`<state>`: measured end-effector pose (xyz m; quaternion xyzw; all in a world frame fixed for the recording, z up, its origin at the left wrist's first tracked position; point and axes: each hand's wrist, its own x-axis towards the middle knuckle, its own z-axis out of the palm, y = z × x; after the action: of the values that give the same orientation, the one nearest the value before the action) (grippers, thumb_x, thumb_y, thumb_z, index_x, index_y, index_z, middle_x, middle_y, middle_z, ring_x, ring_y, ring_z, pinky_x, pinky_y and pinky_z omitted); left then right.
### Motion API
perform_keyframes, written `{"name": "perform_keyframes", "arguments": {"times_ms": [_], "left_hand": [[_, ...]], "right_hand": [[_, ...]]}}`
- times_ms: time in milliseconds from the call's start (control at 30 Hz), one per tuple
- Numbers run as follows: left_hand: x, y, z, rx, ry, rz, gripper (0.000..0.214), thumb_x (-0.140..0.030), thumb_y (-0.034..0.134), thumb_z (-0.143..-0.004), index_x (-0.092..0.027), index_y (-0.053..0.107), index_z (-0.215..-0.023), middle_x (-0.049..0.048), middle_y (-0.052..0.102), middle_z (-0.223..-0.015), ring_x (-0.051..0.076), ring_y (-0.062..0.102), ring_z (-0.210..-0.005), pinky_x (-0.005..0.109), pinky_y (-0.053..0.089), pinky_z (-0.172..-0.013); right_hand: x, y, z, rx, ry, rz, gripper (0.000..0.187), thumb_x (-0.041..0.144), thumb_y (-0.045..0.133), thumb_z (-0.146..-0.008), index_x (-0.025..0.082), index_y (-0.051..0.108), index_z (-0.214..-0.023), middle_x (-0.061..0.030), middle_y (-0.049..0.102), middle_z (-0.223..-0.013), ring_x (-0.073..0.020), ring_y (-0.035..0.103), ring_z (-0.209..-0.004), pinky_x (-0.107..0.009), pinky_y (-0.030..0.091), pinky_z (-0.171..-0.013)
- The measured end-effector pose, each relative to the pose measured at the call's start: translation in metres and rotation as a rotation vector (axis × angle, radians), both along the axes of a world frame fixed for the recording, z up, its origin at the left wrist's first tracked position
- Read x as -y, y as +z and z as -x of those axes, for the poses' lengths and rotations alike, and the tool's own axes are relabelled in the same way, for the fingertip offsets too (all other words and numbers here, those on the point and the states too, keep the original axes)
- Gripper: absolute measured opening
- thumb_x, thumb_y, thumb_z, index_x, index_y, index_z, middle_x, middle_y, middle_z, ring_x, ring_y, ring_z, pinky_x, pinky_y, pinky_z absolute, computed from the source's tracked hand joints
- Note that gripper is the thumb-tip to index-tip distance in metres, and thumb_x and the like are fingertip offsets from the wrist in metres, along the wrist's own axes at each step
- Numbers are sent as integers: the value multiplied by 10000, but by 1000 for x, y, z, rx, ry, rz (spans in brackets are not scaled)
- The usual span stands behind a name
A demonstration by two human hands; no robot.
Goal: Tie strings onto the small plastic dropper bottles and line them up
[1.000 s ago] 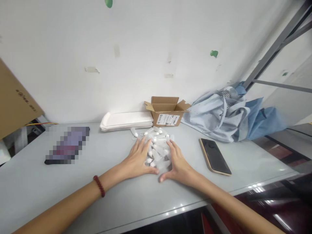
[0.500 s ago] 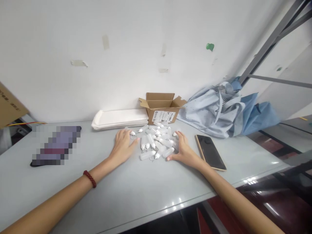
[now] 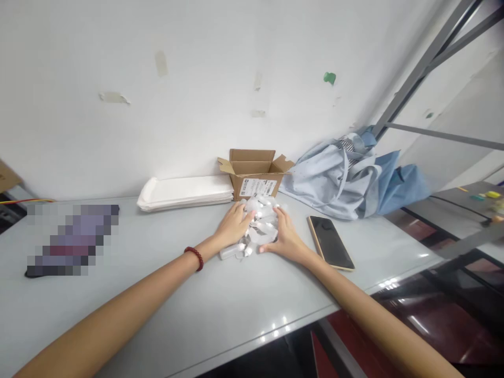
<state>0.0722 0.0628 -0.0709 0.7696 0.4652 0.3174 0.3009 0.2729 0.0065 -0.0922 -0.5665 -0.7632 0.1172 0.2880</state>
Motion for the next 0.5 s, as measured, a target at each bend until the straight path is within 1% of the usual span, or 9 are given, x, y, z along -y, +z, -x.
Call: {"name": "perform_keyframes", "arguments": {"times_ms": [67,167,200,233,333,400,433,500], "left_hand": [[-2,4,1,28,-4,25,628,-592,328,-918,-155,441,-1355,146,401,-1484,292,303,-1400,450,228,-1144],[8,12,19,51,-35,44,645,-604,291,-928,-181,388,-1406,124,424,-1475,286,390,-1353,441,313,-1109],[15,14,28,45,-67,26,669,-610,326,-918,-186,348,-1435,123,392,-1496,296,365,-1367,454,302,-1118],[23,15,38,-1,-129,-28,717,-615,388,-898,-185,299,-1464,128,329,-1530,312,307,-1396,472,263,-1138],[48,13,61,-185,-280,-160,1010,-648,600,-763,-207,105,-1525,137,129,-1594,355,131,-1448,518,205,-1158],[57,9,67,-272,-290,-206,1120,-669,647,-706,-198,52,-1529,153,52,-1601,367,65,-1455,536,177,-1164],[57,6,66,-301,-275,-212,1138,-679,644,-700,-186,40,-1529,165,39,-1599,367,47,-1456,541,169,-1165],[52,2,60,-326,-217,-196,1133,-697,612,-715,-159,30,-1525,195,51,-1592,365,32,-1456,546,173,-1160]], "right_hand": [[-9,0,-1,-4,-10,-3,1262,723,733,-523,154,123,-1470,-256,173,-1502,-399,124,-1432,-587,211,-1121],[-22,-1,-1,-13,-18,-3,1242,733,722,-528,170,140,-1470,-229,222,-1491,-396,109,-1432,-594,208,-1122],[-26,-1,-1,-16,-20,1,1242,739,718,-526,174,143,-1470,-223,223,-1491,-396,100,-1433,-596,207,-1122],[-28,-2,0,-19,-22,6,1246,746,715,-521,173,147,-1470,-220,216,-1495,-397,91,-1434,-594,204,-1125],[-32,-4,2,-39,-22,15,1267,755,718,-500,153,161,-1467,-224,187,-1502,-396,69,-1436,-579,185,-1139],[-32,-3,3,-60,-9,12,1278,744,733,-485,153,163,-1464,-224,191,-1499,-394,72,-1435,-575,181,-1141],[-31,-2,4,-73,1,7,1280,734,743,-479,161,161,-1463,-222,193,-1498,-392,79,-1435,-577,187,-1138],[-29,0,5,-89,27,-5,1278,710,765,-469,178,159,-1461,-218,193,-1499,-387,90,-1435,-575,193,-1135]]}}
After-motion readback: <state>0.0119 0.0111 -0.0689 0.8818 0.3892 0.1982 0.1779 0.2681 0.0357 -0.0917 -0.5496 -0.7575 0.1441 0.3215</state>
